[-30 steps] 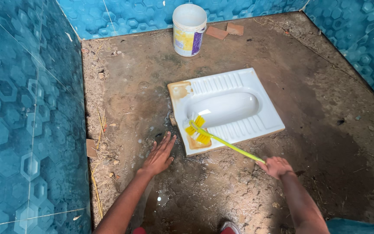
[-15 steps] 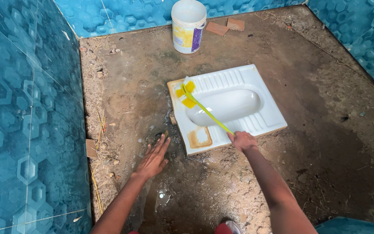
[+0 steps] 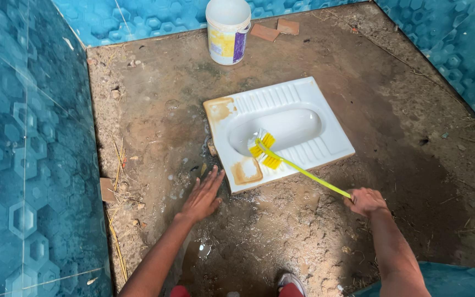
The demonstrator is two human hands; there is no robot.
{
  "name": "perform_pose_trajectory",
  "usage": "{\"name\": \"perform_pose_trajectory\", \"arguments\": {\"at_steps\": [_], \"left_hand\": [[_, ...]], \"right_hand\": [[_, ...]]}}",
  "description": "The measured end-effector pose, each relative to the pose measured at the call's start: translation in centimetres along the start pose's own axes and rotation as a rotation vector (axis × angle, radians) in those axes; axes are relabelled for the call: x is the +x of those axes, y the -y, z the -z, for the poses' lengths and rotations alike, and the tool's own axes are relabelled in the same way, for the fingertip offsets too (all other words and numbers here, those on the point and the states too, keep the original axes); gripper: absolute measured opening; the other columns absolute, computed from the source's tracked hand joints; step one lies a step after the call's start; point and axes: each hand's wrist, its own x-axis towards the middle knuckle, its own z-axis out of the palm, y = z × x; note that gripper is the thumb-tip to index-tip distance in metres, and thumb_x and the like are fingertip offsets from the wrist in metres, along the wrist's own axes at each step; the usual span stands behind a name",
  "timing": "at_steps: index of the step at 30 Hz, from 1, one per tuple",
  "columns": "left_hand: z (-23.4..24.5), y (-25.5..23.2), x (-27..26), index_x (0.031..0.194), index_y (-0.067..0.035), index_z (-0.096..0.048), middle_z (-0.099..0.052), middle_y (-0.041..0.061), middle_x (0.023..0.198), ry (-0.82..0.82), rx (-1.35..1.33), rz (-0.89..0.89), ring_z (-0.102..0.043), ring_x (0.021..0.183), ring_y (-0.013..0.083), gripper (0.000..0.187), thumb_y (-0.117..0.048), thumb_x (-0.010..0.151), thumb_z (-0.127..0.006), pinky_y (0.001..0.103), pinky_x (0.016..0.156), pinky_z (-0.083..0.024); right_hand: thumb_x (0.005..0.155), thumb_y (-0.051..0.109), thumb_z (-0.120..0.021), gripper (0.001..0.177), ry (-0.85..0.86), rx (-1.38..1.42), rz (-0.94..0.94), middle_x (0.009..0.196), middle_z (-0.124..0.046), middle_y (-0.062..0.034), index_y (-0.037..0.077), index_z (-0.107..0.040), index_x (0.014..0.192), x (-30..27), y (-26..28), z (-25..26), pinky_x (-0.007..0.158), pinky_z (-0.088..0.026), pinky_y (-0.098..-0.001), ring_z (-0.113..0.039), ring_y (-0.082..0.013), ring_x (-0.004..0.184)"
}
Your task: The person cleans a white ceramic squat toilet by scrubbing the surface with a yellow brush and rinsing it with water from a white bucket.
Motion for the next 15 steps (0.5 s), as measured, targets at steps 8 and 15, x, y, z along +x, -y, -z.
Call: {"name": "perform_pose_trajectory", "arguments": {"at_steps": [8,15], "left_hand": [[0.6,0.0,-0.8,0.162,-0.021,-0.001,0.003,0.008,0.172,0.016,-0.012,0.020,-0.010,0.158,0.0242,0.096,-0.022,0.094,-0.067,0.053,0.128,-0.009],[0.5,1.0,-1.1,0.162,-0.019,-0.004,0.001,0.009,0.172,-0.009,-0.022,0.044,-0.011,0.158,0.0247,0.093,-0.024,0.094,-0.067,0.052,0.128,-0.010]], "right_hand": [[0.098,0.050,-0.055,0.035,0.031,0.024,0.115,0.083,-0.073,0.0007,0.029,-0.073,0.120,-1.2,0.7,-2.2,0.083,-0.058,-0.0353,-0.070,-0.0138,0.077],[0.091,0.048,-0.067,0.035,0.000,-0.032,-0.096,0.104,-0.076,-0.0009,0.028,-0.076,0.118,-1.4,-2.1,-0.6,0.094,-0.058,-0.0359,-0.071,-0.0161,0.100]]}}
